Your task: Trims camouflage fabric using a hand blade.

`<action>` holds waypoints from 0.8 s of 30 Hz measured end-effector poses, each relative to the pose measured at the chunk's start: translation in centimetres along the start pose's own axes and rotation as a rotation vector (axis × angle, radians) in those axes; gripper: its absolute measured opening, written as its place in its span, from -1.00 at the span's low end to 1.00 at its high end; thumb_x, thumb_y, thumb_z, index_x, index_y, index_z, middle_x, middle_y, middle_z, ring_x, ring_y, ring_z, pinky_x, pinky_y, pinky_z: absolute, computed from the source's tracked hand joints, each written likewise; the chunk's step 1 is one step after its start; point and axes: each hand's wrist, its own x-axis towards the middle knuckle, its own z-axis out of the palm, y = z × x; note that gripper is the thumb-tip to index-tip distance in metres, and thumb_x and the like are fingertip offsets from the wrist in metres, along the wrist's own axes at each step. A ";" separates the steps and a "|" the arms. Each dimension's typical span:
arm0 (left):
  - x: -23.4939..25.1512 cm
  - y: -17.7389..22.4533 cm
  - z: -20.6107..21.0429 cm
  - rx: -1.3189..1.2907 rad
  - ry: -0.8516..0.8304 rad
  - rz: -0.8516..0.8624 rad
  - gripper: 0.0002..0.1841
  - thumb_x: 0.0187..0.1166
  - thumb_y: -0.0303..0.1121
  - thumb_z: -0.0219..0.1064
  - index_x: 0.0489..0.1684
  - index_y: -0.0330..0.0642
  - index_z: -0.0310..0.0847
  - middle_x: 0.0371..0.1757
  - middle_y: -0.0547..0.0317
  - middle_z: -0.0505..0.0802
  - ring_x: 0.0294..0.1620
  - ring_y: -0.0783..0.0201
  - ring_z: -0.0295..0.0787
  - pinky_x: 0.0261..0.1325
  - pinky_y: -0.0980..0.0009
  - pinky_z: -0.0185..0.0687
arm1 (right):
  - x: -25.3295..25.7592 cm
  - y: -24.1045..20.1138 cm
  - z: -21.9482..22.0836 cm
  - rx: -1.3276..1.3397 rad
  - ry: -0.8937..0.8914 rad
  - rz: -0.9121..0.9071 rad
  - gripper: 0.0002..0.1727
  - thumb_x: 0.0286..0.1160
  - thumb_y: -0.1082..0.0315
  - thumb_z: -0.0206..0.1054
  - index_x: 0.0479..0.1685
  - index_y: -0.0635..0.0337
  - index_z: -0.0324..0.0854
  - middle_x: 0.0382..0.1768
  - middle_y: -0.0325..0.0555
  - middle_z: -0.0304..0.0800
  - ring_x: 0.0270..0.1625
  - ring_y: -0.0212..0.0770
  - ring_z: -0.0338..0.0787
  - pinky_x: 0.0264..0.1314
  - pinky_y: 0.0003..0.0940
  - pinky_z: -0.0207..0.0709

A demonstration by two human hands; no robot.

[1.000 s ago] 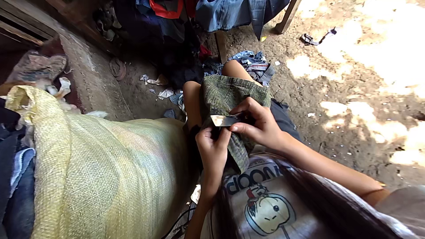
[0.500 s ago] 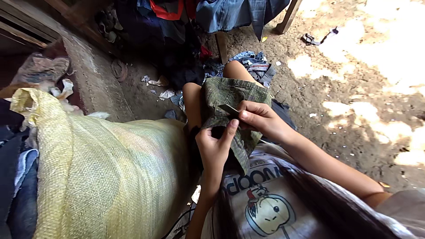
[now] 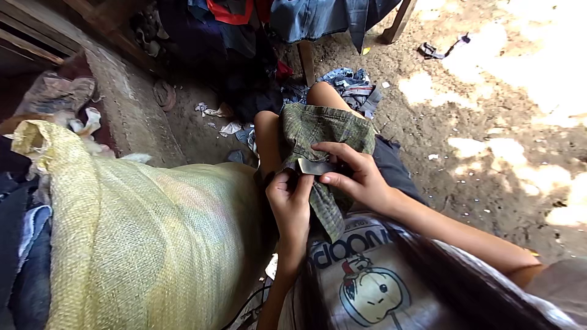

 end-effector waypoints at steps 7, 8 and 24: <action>-0.2 -0.2 -0.1 -0.008 0.019 0.090 -0.83 0.41 -0.67 0.32 -0.39 -0.20 0.77 -0.42 0.40 0.87 -0.34 0.60 0.81 -0.17 0.60 0.77 | 0.0 -0.2 0.5 0.076 0.009 0.008 -0.51 0.62 0.11 0.35 0.35 0.28 0.62 -0.16 -0.23 0.75 -0.24 -0.62 0.62 -0.15 -0.69 0.55; -0.2 -0.2 -0.1 0.000 0.021 0.101 -0.84 0.40 -0.67 0.32 -0.39 -0.20 0.77 -0.42 0.41 0.87 -0.34 0.61 0.80 -0.17 0.61 0.77 | -0.2 -0.1 0.5 0.072 0.011 0.016 -0.50 0.63 0.09 0.34 0.37 0.26 0.61 -0.16 -0.24 0.74 -0.23 -0.62 0.62 -0.15 -0.69 0.55; 1.5 -0.4 0.5 0.054 -0.100 -0.011 -0.85 0.37 -0.67 0.30 -0.38 -0.22 0.72 -0.45 0.44 0.84 -0.35 0.63 0.78 -0.14 0.64 0.73 | 1.9 0.2 -2.2 0.709 -0.120 0.525 -0.82 0.68 0.21 0.21 -0.30 -0.07 0.64 -0.63 -0.48 0.56 -0.65 -0.67 0.37 -0.62 -0.76 0.15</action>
